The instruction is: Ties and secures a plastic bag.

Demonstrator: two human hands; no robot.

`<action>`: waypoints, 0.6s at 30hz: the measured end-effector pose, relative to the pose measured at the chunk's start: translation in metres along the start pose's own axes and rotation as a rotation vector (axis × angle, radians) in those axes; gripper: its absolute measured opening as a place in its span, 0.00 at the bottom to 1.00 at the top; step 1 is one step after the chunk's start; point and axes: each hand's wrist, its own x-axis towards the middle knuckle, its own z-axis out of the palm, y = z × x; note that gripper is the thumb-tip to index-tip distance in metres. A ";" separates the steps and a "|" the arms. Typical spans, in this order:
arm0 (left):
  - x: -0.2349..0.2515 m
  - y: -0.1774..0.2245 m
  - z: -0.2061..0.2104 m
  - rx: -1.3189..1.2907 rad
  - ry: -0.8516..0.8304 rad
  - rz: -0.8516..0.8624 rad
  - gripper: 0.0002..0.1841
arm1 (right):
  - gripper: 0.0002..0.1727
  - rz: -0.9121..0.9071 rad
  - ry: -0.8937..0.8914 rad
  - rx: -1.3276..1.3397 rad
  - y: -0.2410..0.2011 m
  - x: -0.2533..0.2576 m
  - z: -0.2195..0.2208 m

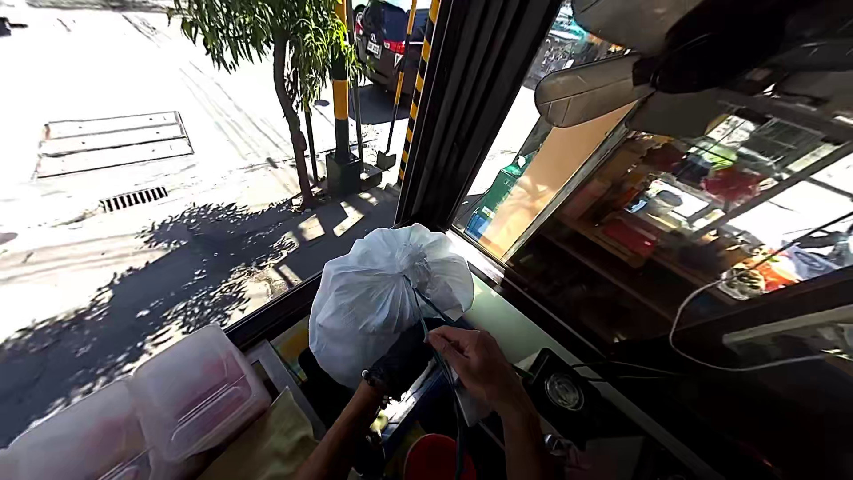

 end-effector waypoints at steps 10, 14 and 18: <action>0.016 -0.003 -0.022 -0.590 0.153 -0.313 0.18 | 0.20 0.008 -0.123 -0.197 -0.003 -0.012 0.045; 0.014 -0.025 -0.030 -0.551 0.258 -0.163 0.19 | 0.30 0.301 -0.229 -0.100 -0.003 -0.015 0.053; 0.006 -0.038 -0.034 -0.438 0.302 -0.121 0.15 | 0.32 0.440 0.187 0.732 0.020 -0.017 0.060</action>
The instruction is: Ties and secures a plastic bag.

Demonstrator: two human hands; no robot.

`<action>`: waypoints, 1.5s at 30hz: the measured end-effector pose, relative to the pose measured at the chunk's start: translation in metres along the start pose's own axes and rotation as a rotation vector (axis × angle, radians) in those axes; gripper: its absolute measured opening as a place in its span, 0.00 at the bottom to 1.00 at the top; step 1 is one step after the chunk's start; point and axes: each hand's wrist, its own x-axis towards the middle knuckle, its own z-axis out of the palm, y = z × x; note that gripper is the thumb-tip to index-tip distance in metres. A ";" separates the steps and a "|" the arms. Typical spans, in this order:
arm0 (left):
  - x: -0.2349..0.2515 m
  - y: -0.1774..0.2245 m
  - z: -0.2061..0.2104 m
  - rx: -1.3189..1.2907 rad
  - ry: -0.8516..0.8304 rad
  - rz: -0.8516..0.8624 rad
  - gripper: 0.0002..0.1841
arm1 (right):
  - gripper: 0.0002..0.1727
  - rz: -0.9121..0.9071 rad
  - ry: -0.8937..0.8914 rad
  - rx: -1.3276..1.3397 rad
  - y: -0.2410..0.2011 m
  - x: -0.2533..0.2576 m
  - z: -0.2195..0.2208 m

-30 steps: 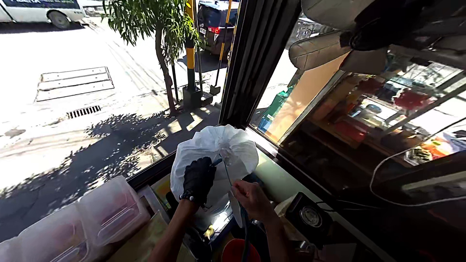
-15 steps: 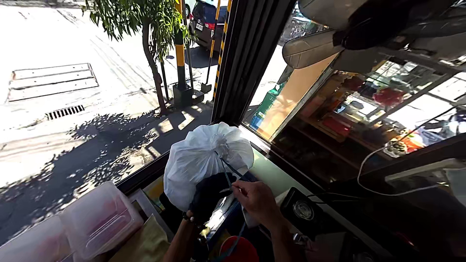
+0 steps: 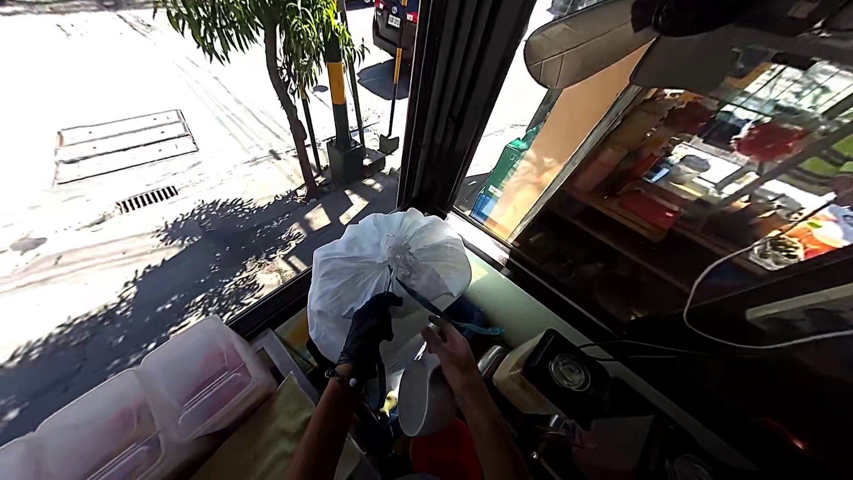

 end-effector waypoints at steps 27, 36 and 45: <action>-0.010 0.073 -0.049 0.867 0.292 0.247 0.13 | 0.33 -0.207 0.439 -0.837 -0.131 0.206 -0.057; 0.141 0.100 -0.014 1.113 -0.462 1.145 0.21 | 0.22 -0.483 0.056 0.022 -0.078 0.083 -0.068; 0.121 0.095 -0.034 0.792 -0.124 0.682 0.20 | 0.27 -0.712 0.055 -0.389 -0.040 -0.023 0.021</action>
